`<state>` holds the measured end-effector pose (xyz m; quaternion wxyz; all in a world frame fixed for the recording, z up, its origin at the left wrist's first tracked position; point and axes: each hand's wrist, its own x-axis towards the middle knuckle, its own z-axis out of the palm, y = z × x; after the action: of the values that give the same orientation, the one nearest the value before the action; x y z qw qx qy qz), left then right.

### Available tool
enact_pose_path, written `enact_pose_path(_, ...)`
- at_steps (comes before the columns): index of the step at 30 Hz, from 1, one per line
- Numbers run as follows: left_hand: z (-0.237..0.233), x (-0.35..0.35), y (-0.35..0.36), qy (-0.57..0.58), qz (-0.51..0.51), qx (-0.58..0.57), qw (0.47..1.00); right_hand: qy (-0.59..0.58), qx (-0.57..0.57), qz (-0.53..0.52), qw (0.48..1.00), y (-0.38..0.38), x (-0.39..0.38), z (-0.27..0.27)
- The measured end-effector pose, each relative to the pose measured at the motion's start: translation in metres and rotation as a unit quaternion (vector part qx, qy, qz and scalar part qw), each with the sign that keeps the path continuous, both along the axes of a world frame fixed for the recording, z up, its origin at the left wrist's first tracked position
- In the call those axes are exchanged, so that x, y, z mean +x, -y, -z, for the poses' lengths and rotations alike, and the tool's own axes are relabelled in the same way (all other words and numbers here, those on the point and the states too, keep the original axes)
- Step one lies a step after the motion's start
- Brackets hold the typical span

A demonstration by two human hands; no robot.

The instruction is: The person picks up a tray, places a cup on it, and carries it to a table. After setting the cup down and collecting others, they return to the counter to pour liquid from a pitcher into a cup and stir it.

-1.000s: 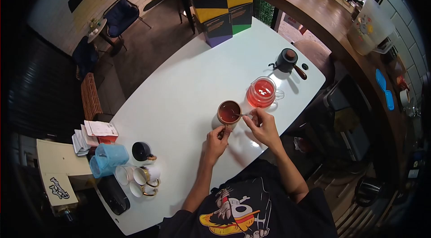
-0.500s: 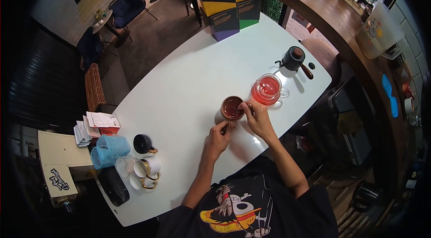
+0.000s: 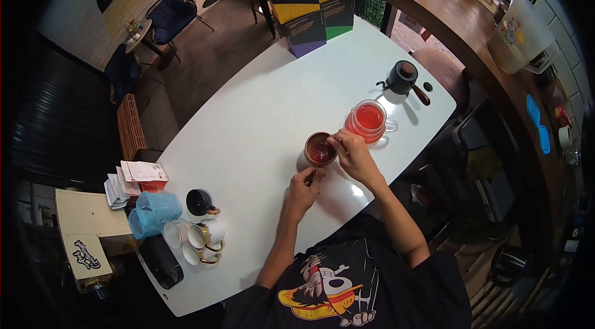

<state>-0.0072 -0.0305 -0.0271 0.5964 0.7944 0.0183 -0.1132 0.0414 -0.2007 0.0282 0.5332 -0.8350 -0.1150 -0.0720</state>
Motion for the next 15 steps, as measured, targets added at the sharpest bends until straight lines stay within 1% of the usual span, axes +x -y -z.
enact_pose_path(2, 0.01, 0.001, -0.002, 0.033, 0.005, 0.001, 0.999, 0.006, -0.011, -0.015, 1.0, 0.001, -0.003, 0.001)
enact_pose_path(3, 0.007, 0.001, -0.002, 0.034, 0.003, 0.001, 0.999, 0.011, -0.02, -0.029, 0.999, 0.002, -0.004, 0.002)
enact_pose_path(4, 0.002, 0.001, -0.002, 0.008, 0.01, 0.028, 1.0, 0.011, -0.02, -0.031, 0.999, 0.004, -0.004, 0.002)
enact_pose_path(5, -0.001, 0.001, -0.003, -0.017, 0.017, 0.055, 0.998, 0.028, -0.027, -0.017, 0.999, 0.006, -0.004, 0.002)
enact_pose_path(7, 0.0, 0.0, -0.004, -0.027, 0.013, 0.053, 0.998, 0.046, -0.033, -0.001, 0.998, 0.007, -0.001, 0.002)
enact_pose_path(10, 0.005, 0.0, -0.006, -0.036, 0.02, 0.057, 0.998, 0.068, -0.004, 0.034, 0.997, 0.006, 0.005, 0.008)
enact_pose_path(13, 0.0, 0.0, -0.004, -0.042, 0.024, 0.057, 0.997, 0.055, 0.013, 0.049, 0.997, 0.001, 0.007, 0.013)
enact_pose_path(15, -0.002, 0.001, -0.004, -0.05, 0.017, 0.048, 0.997, -0.022, 0.027, 0.031, 0.999, 0.0, 0.005, 0.016)
